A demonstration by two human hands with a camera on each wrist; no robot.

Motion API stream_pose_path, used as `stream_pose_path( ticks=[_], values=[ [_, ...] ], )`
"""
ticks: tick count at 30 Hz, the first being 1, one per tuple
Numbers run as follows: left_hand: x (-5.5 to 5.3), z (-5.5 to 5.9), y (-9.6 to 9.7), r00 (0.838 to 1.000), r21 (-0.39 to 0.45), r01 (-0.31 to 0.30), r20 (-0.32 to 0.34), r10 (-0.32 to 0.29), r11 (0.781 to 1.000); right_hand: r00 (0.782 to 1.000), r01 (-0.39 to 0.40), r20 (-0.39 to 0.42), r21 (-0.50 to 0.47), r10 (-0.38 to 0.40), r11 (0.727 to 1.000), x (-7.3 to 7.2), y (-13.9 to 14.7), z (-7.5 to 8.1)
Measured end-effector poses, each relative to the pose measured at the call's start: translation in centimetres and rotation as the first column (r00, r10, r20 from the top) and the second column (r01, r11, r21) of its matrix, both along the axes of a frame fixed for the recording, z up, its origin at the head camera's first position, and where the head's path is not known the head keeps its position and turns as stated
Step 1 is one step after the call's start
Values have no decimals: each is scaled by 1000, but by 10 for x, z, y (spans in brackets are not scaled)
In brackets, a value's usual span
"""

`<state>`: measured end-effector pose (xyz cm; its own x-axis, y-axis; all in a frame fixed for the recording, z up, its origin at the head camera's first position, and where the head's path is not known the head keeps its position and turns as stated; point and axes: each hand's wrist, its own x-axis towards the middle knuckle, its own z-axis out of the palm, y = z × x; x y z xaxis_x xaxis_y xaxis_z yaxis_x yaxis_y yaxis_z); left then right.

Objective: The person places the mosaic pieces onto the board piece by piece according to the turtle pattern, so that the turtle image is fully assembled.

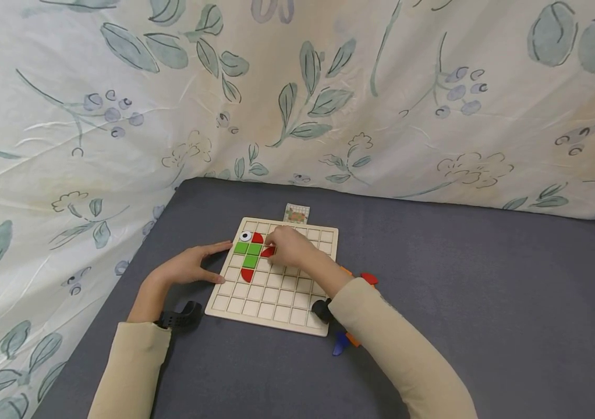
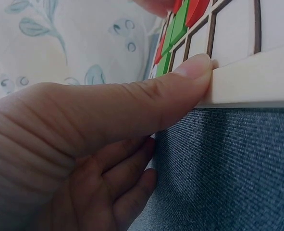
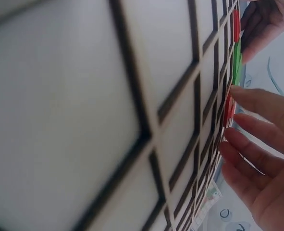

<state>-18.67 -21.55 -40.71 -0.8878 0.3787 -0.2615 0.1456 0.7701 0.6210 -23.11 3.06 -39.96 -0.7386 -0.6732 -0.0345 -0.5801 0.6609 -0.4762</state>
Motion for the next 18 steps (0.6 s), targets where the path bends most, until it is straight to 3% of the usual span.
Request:
stream_pose_path(
  ticks=[5, 9, 14, 18],
  values=[
    [0, -1, 0, 1000, -1, 2, 4, -2, 1000, 999, 43, 3, 27, -43, 999, 4, 6, 8],
    [0, 0, -1, 1000, 7, 5, 6, -5, 1000, 997, 53, 50, 87, -57, 995, 10, 12, 17],
    [1, 0, -1, 1000, 1, 0, 8, 0, 1000, 990, -12, 139, 147, -9, 989, 21, 23, 30],
    [2, 0, -1, 1000, -13, -12, 8, 12, 1000, 970, -93, 237, 124, 61, 988, 27, 33, 36]
  ],
)
